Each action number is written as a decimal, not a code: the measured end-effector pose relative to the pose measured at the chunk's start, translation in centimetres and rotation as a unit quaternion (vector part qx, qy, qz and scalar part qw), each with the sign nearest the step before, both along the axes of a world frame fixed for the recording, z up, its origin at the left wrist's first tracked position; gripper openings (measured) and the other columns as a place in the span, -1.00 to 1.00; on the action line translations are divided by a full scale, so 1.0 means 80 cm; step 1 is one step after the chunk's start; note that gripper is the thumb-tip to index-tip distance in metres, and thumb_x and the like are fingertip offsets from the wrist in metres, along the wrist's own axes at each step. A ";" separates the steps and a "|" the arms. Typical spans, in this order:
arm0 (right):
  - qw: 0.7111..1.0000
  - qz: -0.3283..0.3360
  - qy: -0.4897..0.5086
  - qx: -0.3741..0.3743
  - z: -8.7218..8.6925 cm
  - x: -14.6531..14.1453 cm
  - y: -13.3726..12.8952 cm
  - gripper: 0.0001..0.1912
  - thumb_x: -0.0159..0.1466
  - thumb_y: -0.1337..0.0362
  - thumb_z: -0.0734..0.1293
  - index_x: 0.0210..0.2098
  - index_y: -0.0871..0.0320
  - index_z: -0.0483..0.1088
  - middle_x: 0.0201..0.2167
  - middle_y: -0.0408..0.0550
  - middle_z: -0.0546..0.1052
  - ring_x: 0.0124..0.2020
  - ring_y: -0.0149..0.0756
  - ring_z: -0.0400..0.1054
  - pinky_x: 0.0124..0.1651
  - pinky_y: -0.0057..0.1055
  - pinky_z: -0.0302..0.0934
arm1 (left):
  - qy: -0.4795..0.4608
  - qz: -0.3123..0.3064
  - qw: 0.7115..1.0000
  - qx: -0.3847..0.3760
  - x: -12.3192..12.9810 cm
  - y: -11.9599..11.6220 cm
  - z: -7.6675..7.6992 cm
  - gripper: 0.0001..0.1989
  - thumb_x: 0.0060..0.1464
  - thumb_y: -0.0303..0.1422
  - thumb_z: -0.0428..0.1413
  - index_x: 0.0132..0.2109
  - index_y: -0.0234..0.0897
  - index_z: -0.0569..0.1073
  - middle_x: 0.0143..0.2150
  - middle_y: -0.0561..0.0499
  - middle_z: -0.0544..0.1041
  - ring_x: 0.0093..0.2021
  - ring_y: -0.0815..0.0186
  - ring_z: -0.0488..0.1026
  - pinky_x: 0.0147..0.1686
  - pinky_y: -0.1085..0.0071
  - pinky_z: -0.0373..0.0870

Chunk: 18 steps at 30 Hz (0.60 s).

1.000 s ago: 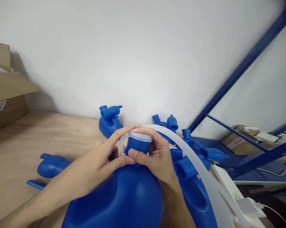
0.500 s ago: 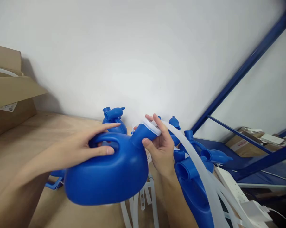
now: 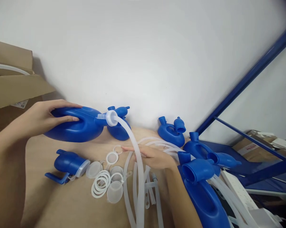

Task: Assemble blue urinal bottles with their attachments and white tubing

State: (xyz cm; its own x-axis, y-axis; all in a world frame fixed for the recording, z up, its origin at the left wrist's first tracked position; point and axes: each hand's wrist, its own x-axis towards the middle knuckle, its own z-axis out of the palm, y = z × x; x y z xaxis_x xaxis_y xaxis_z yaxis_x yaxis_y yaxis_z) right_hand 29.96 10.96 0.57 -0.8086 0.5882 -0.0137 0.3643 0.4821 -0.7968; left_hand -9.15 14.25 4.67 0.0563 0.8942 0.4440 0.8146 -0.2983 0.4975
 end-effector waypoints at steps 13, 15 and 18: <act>0.837 -0.017 0.269 -0.476 -0.031 -0.066 -0.026 0.03 0.28 0.00 0.44 0.51 -0.08 -0.24 -0.11 -0.05 0.61 -0.35 -0.12 0.64 -0.25 -0.24 0.46 | -0.014 0.100 0.984 -0.148 -0.105 0.051 -0.067 -0.23 -0.04 0.19 0.28 0.18 -0.21 0.54 0.02 0.01 0.67 0.03 0.01 0.53 -0.08 0.32 0.44; 0.843 -0.006 0.223 -0.489 -0.033 -0.072 -0.048 0.17 0.26 -0.03 0.49 0.53 -0.10 -0.38 -0.14 -0.05 0.64 -0.36 -0.16 0.63 -0.18 -0.22 0.47 | -0.044 0.127 0.982 -0.136 -0.105 0.048 -0.071 -0.23 -0.04 0.20 0.27 0.18 -0.19 0.54 0.06 0.02 0.65 0.05 0.00 0.51 -0.06 0.30 0.45; 0.852 0.007 0.155 -0.500 -0.038 -0.069 -0.081 0.23 0.19 0.02 0.56 0.53 -0.09 -0.32 -0.23 -0.09 0.65 -0.40 -0.25 0.59 -0.18 -0.31 0.44 | -0.133 0.175 0.968 -0.119 -0.098 0.040 -0.072 -0.17 0.00 0.20 0.26 0.29 -0.18 0.46 0.23 -0.04 0.55 0.10 0.01 0.48 -0.04 0.28 0.45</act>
State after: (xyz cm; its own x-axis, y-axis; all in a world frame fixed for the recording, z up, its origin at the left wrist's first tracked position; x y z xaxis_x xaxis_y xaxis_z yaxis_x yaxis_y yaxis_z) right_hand 24.42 4.50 -2.45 -0.8716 0.3983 -0.2859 0.0609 -0.4908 -0.8692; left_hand -16.99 17.42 -1.08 -0.3563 0.9167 0.1810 0.6782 0.1205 0.7249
